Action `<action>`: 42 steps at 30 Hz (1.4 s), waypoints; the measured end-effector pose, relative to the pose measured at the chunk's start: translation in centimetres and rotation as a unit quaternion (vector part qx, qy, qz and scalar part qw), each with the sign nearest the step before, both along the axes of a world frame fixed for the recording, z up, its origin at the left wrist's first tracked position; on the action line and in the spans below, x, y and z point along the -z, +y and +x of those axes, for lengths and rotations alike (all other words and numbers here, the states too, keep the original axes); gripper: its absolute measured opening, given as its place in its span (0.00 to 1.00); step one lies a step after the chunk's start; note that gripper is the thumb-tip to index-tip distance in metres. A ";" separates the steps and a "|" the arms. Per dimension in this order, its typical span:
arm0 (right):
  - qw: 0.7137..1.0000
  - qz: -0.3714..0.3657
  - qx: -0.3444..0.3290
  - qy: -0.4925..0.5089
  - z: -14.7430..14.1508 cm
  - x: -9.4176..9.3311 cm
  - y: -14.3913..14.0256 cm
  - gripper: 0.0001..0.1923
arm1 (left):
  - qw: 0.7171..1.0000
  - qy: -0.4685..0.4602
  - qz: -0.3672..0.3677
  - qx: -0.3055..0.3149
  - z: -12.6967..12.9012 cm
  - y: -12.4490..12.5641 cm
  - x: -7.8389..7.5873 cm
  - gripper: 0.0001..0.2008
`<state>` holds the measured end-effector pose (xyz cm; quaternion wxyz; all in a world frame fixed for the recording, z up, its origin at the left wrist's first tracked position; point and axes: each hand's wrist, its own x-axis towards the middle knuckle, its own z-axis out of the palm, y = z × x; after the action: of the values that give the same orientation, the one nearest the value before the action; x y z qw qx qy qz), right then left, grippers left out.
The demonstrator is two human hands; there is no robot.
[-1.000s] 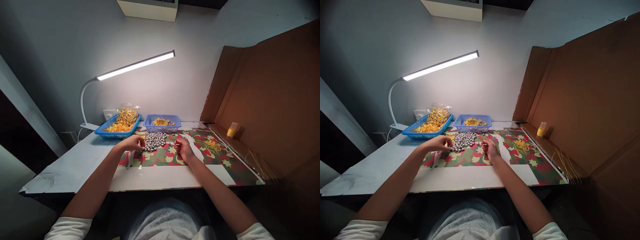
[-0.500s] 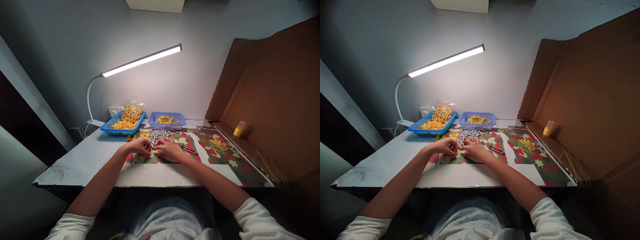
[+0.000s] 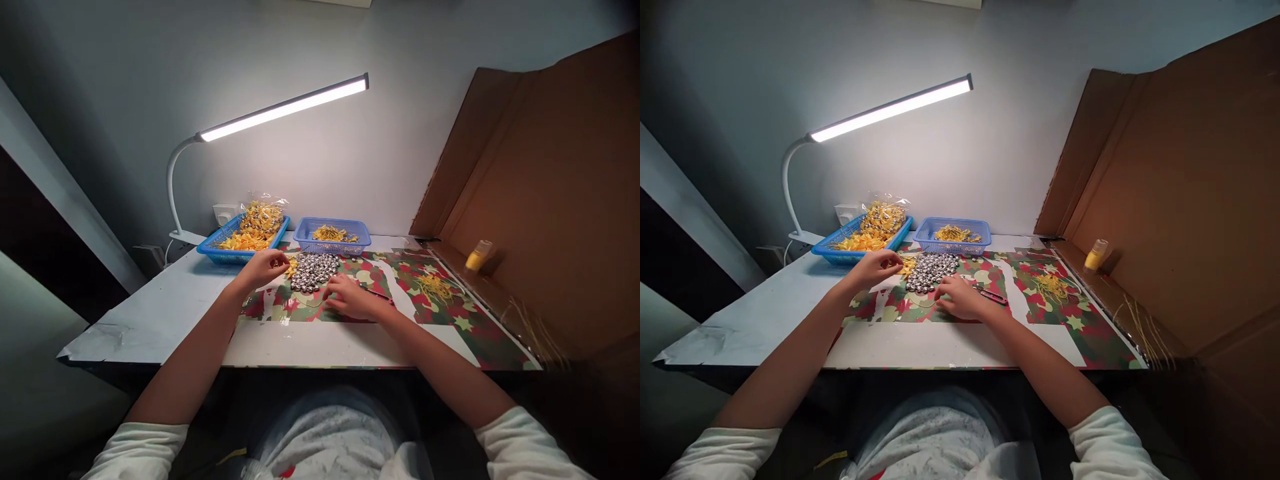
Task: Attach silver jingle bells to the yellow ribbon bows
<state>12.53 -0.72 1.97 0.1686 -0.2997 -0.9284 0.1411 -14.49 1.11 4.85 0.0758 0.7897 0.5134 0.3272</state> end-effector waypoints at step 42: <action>0.957 -0.011 0.162 0.239 1.7 1.0 1.4 0.07 | 0.880 -0.140 -0.396 0.222 6.8 1.3 1.7 0.19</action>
<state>14.22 0.69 0.96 0.4031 -0.4054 -0.7982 0.1900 -7.67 2.36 3.11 0.5239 0.7329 0.3955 0.1789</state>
